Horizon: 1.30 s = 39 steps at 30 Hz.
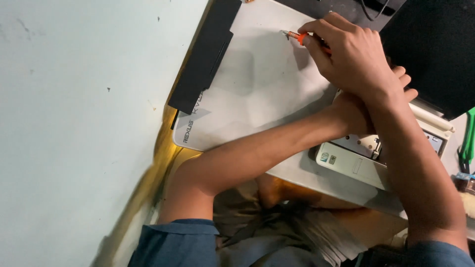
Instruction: Assembling internal components and the outer casing of a white laptop, including RAM installation and cable connection.
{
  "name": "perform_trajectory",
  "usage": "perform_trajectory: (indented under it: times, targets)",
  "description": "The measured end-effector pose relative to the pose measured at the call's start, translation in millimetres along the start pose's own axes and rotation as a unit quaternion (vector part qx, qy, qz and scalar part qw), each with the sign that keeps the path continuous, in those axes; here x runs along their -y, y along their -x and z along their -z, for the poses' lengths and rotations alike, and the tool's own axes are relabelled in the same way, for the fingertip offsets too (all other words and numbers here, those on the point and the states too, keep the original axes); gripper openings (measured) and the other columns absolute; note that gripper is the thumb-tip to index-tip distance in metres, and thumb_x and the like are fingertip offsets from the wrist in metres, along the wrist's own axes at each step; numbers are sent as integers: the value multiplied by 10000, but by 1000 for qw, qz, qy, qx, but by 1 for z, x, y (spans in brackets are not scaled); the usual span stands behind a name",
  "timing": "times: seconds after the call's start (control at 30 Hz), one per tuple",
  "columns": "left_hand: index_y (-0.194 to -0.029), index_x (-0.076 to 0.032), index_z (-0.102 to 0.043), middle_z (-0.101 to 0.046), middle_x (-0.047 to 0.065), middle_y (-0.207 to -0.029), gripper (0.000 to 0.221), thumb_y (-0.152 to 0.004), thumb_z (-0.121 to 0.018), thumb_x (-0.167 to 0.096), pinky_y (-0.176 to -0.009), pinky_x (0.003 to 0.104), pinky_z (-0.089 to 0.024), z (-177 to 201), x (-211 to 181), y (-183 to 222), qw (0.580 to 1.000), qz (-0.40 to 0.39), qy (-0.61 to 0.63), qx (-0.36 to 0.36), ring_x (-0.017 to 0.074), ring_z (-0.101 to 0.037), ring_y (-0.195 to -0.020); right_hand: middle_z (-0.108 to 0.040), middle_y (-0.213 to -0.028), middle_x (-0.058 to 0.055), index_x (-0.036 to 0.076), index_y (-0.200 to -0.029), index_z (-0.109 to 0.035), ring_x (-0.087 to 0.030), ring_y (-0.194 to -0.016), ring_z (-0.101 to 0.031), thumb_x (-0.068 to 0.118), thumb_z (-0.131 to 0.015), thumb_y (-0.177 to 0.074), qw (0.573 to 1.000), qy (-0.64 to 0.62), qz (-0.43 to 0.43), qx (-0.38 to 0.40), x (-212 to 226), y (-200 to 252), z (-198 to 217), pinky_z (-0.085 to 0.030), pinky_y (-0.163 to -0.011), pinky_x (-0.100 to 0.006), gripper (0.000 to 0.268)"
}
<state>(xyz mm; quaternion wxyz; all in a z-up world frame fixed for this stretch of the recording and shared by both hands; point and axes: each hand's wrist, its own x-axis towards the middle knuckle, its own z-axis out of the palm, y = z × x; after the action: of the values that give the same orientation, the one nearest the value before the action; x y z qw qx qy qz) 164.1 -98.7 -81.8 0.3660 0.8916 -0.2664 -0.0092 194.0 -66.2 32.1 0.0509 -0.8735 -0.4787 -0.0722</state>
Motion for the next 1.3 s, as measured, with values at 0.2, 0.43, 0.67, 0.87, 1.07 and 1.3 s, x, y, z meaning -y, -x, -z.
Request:
perform_trajectory:
  times: [0.2,0.43,0.67,0.87,1.07,1.3]
  targets:
    - [-566,-306,-672,-706,-114,-523,446,-978,-590,-456,-861,384,-407,22,-8,22,997,9,69,44,154,-632,-752,-824,-1390,-282,-177,-1563,-856,-406,-1180,-753,-122,-768,-1377,985,-139,14,-102,6,29,45,-564,-1045,-482,212]
    - [-1116,-162,-550,-589,50,-1043,294,-985,-795,-258,-807,496,-565,43,-4,19,962,-157,-13,-222,308,-631,-988,-732,-1395,-316,-231,-1591,-782,-324,-1199,-709,-179,-803,-1334,944,-244,-173,-139,-78,186,62,-523,-1001,-391,264]
    - [-1098,-121,-661,-702,39,-947,73,-1080,-723,-157,-858,397,-598,71,-11,28,967,-184,80,-155,212,-647,-887,-723,-1003,-196,-129,-1271,-815,-199,-788,-579,40,-708,-1164,819,-375,-253,-353,-123,258,11,-409,-712,-321,227]
    - [-1209,-98,-708,-716,42,-1020,130,-1145,-684,-209,-841,309,-605,98,-41,30,972,-100,185,-105,165,-669,-930,-558,-847,-53,-62,-1279,-757,-107,-719,-434,8,-659,-1054,800,-466,-233,-296,-106,251,28,-307,-659,-277,255]
    - [-1209,-98,-707,-706,49,-955,204,-1174,-623,-280,-754,276,-609,115,-51,-9,949,-92,272,-127,150,-693,-837,-565,-821,-65,-86,-1226,-765,-109,-687,-415,-13,-658,-1052,794,-466,-216,-325,-116,254,26,-292,-626,-281,217]
    - [-1203,-107,-654,-652,52,-906,211,-1185,-550,-289,-780,280,-585,88,-55,-17,924,-113,340,-135,146,-648,-800,-696,-939,-84,-47,-1226,-803,-103,-760,-524,29,-700,-1053,794,-442,-257,-329,-126,257,12,-366,-666,-263,215]
